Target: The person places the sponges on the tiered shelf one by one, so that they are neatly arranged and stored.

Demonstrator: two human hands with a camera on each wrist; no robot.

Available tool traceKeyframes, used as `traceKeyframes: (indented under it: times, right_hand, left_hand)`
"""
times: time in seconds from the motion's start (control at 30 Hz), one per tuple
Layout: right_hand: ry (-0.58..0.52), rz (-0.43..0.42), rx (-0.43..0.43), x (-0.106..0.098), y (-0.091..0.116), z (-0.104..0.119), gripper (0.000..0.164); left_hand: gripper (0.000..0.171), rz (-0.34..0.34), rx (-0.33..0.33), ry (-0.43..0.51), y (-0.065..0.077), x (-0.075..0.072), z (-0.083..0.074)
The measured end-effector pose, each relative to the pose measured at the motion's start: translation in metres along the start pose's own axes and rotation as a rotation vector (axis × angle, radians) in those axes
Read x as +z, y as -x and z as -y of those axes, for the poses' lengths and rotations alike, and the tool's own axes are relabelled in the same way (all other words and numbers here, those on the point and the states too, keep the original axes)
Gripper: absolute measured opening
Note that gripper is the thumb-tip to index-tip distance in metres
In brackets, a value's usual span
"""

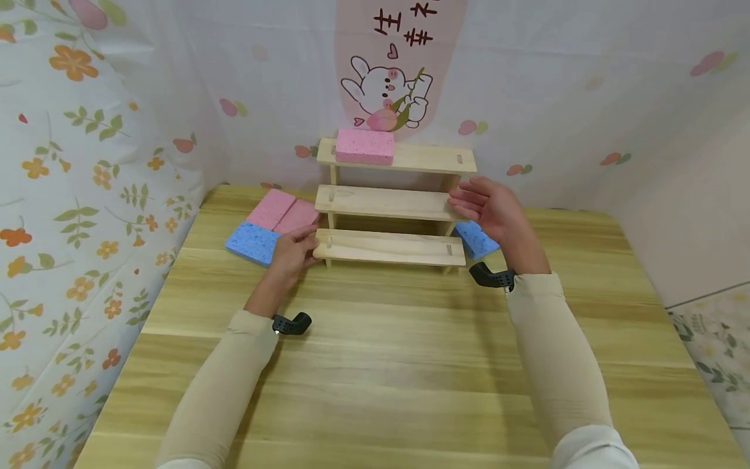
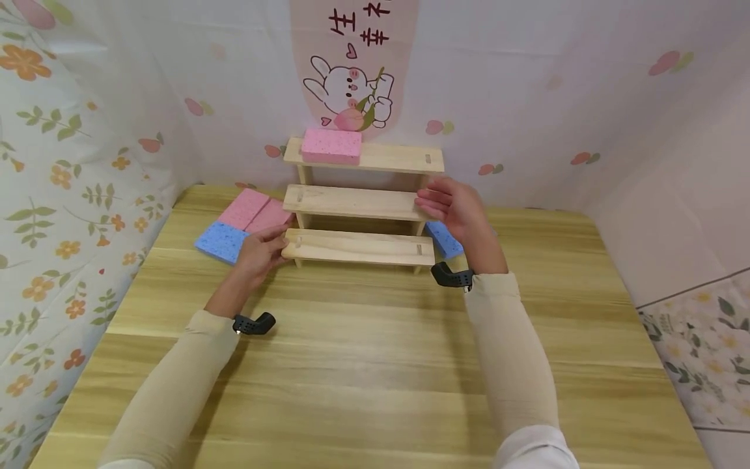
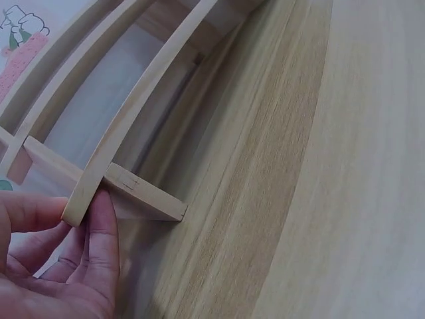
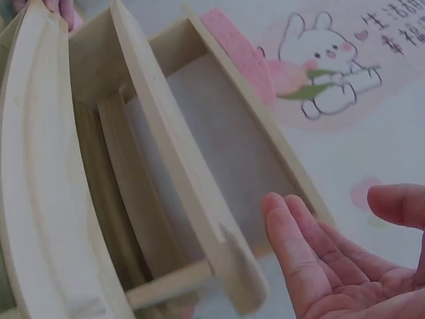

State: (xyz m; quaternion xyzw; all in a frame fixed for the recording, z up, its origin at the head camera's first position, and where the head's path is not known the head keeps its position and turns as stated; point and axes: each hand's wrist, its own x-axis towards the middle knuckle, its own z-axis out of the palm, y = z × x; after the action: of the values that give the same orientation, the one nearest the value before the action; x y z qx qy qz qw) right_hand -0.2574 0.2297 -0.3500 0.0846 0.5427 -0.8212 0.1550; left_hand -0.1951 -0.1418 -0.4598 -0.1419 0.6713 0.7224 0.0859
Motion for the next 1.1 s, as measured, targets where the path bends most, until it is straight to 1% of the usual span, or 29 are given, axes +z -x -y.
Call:
traceKeyframes:
  times: [0.13, 0.3, 0.4, 0.57, 0.7, 0.83, 1.1]
  right_hand:
    - [-0.059, -0.012, 0.019, -0.017, 0.008, -0.002, 0.038]
    - [-0.09, -0.03, 0.036, -0.04, 0.016, -0.006, 0.041]
    - [-0.109, -0.051, 0.057, -0.051, 0.02, -0.008, 0.038]
    - [-0.149, -0.086, 0.082, -0.069, 0.023, -0.011, 0.027]
    - [-0.224, -0.107, 0.092, -0.081, 0.026, -0.014, 0.024]
    - [-0.297, -0.136, 0.104, -0.092, 0.029, -0.018, 0.026]
    - [-0.309, -0.217, 0.144, -0.117, 0.031, -0.026, 0.034]
  left_hand:
    - [0.045, 0.002, -0.015, -0.012, 0.0, 0.001, -0.001]
    - [0.045, -0.001, -0.023, -0.012, 0.001, 0.001, 0.001]
    - [0.045, -0.001, -0.02, -0.013, 0.001, 0.0, 0.0]
    - [0.046, 0.008, -0.017, -0.013, 0.002, 0.0, -0.001]
    - [0.045, 0.005, -0.023, -0.003, 0.002, 0.0, 0.0]
    - [0.045, 0.005, -0.023, 0.003, 0.001, -0.002, 0.001]
    - [0.046, 0.017, -0.026, -0.007, 0.003, 0.0, -0.002]
